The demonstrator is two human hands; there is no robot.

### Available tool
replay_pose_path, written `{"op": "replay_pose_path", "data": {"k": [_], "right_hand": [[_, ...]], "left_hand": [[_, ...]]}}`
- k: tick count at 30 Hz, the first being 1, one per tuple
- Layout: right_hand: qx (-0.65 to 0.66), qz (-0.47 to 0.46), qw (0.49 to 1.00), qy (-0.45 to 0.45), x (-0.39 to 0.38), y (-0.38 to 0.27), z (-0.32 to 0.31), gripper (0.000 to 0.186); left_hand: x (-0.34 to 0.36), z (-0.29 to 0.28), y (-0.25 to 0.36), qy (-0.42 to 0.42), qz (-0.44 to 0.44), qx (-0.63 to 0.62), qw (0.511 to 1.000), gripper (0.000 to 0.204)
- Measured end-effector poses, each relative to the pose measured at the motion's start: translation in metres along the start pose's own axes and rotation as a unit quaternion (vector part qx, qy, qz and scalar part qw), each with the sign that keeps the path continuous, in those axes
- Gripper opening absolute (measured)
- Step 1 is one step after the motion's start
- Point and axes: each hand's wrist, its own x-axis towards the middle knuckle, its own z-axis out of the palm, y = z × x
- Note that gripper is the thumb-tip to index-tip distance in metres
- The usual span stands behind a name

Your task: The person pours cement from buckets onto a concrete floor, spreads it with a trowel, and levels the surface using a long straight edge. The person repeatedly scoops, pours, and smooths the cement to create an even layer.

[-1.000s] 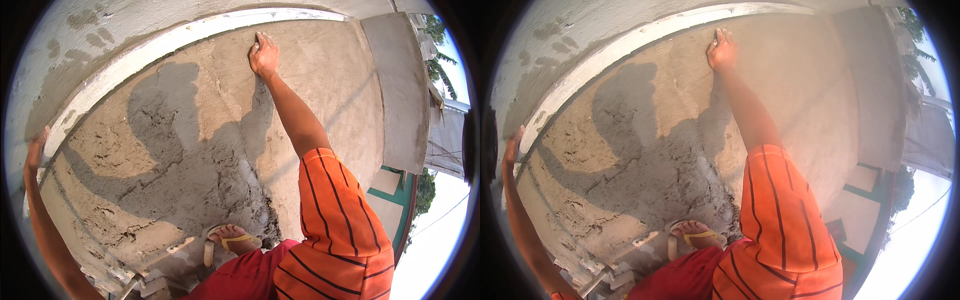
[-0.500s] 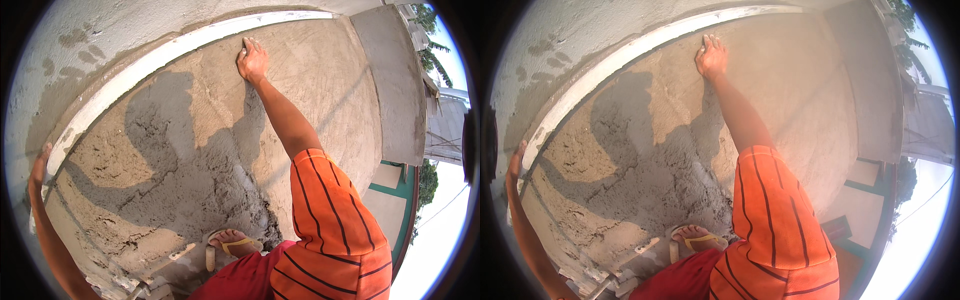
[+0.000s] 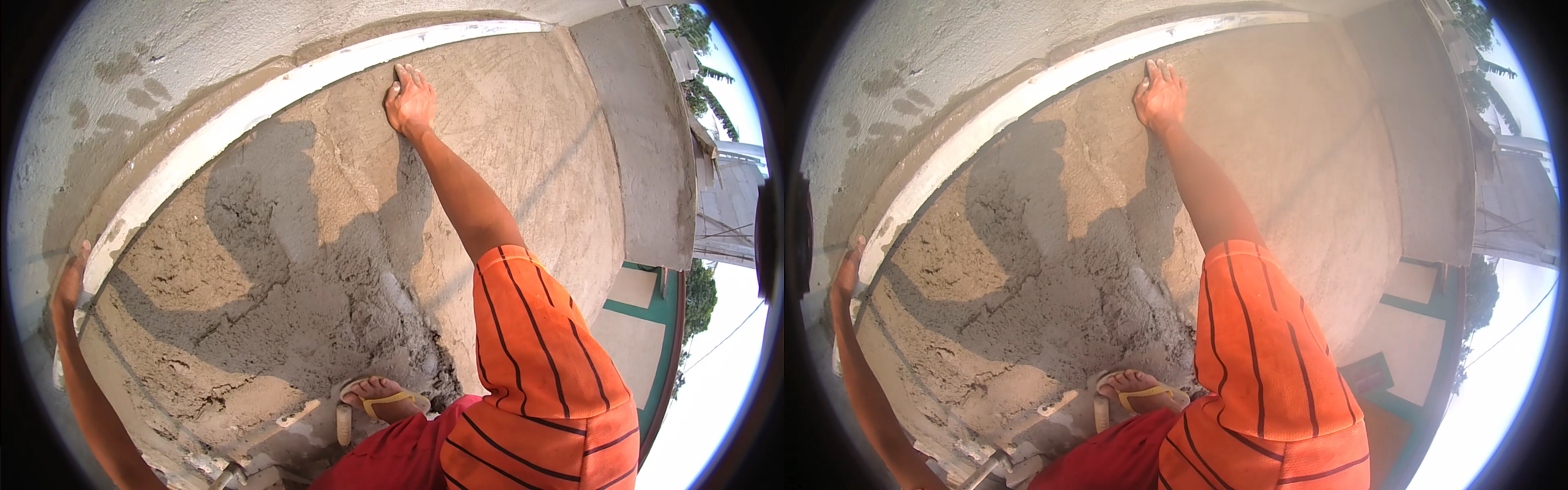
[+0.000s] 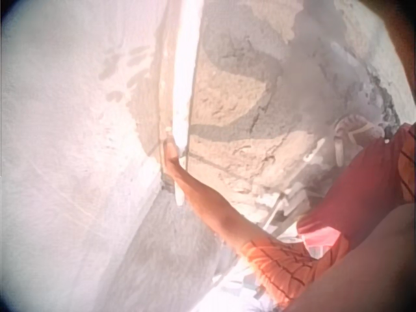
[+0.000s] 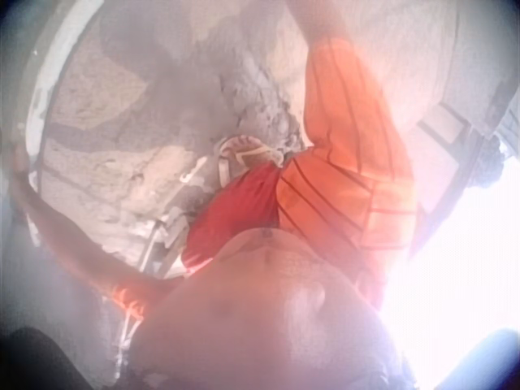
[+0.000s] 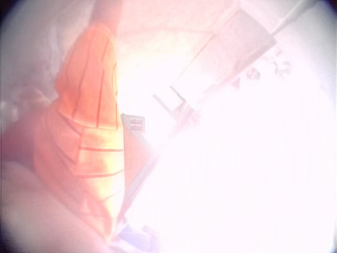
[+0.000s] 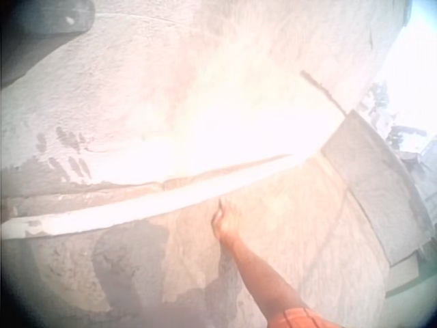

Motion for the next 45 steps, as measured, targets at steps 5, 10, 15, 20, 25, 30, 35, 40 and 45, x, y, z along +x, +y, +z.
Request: {"op": "replay_pose_path", "data": {"k": [5, 10, 15, 20, 25, 30, 35, 40, 45], "right_hand": [[0.003, 0.001, 1.0, -0.005, 0.0, -0.003, -0.004, 0.051], [0.018, -0.005, 1.0, 0.005, 0.0, -0.001, -0.004, 0.051], [0.021, -0.009, 1.0, 0.016, -0.001, 0.001, 0.0, 0.05], [0.012, -0.014, 1.0, 0.02, 0.0, 0.0, 0.0, 0.049], [0.035, -0.017, 0.999, 0.03, -0.003, 0.003, 0.0, 0.046], [0.04, -0.048, 0.994, 0.086, -0.002, 0.003, 0.004, 0.039], [0.014, -0.064, 0.994, 0.086, 0.001, 0.006, 0.008, 0.034], [0.004, -0.07, 0.991, 0.118, 0.0, 0.01, 0.016, 0.034], [-0.003, -0.06, 0.995, 0.08, -0.002, 0.007, 0.008, 0.038]], "left_hand": [[-0.002, 0.002, -0.003, -0.001, -0.032, 0.041, 0.999, 0.097], [-0.002, 0.012, -0.014, 0.038, 0.013, -0.004, 0.999, 0.103], [-0.005, 0.018, -0.017, 0.053, 0.047, -0.004, 0.997, 0.102], [-0.019, 0.028, -0.029, 0.069, 0.099, -0.053, 0.991, 0.092], [-0.053, 0.03, 0.012, -0.023, 0.138, -0.099, 0.985, 0.067], [-0.08, 0.039, 0.039, 0.046, 0.144, -0.043, 0.988, 0.05], [-0.086, 0.043, 0.042, 0.083, 0.18, 0.081, 0.977, 0.047], [-0.091, 0.047, 0.052, 0.1, 0.138, 0.096, 0.981, 0.048], [-0.09, 0.045, 0.05, 0.051, 0.129, 0.007, 0.99, 0.048]]}}
